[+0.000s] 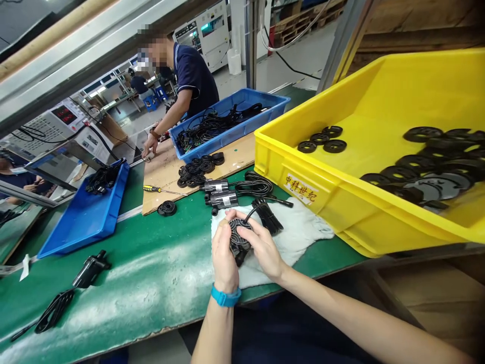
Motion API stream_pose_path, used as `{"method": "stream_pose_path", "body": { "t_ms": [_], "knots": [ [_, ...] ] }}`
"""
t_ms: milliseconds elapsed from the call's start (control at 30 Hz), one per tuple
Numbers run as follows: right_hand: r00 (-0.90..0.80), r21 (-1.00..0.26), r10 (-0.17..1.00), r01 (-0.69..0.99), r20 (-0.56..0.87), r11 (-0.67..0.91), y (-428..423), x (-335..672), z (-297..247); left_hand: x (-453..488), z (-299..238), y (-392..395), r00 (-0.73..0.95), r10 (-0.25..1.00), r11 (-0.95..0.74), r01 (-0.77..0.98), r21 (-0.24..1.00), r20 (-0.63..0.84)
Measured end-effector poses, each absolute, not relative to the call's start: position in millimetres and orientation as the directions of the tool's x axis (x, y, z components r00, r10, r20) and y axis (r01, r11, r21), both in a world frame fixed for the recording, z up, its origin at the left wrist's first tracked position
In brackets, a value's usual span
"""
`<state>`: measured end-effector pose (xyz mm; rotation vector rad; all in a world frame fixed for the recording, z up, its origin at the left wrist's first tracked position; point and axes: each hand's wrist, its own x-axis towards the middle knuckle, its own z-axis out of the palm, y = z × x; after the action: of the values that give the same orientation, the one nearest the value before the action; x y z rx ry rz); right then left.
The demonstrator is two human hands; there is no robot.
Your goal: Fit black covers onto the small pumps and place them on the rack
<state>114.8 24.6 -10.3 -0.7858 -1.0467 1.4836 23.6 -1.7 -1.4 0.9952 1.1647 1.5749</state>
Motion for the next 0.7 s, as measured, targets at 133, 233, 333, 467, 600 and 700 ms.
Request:
{"method": "stream_pose_path", "body": {
  "t_ms": [133, 233, 333, 467, 600, 700],
  "knots": [
    [-0.310, -0.918, 0.949, -0.391, 0.063, -0.067, 32.7, 130.5, -11.3, 27.1, -3.6, 1.5, -0.259, 0.966, -0.122, -0.397, 0.910, 0.017],
    [-0.353, -0.925, 0.932, -0.374, 0.078, -0.064, 37.7, 137.4, -9.1, 30.9, -6.6, 3.4, -0.273, 0.962, -0.124, -0.440, 0.889, -0.001],
    [-0.379, -0.935, 0.922, -0.349, 0.085, -0.057, 39.6, 137.6, -6.5, 31.9, -9.2, 4.3, -0.316, 0.949, -0.149, -0.437, 0.887, 0.004],
    [-0.434, -0.933, 0.897, -0.351, 0.086, -0.081, 39.1, 134.5, -5.0, 31.0, -12.0, 4.5, -0.347, 0.938, -0.168, -0.385, 0.907, 0.026],
    [-0.414, -0.936, 0.902, -0.350, 0.122, -0.034, 36.4, 132.6, -9.1, 32.7, -13.5, 4.7, -0.372, 0.928, -0.143, -0.298, 0.944, 0.023],
    [-0.364, -0.944, 0.916, -0.328, 0.169, 0.044, 35.2, 131.8, -13.1, 35.0, -13.0, 4.9, -0.401, 0.916, -0.152, -0.266, 0.952, 0.035]
  ]
}}
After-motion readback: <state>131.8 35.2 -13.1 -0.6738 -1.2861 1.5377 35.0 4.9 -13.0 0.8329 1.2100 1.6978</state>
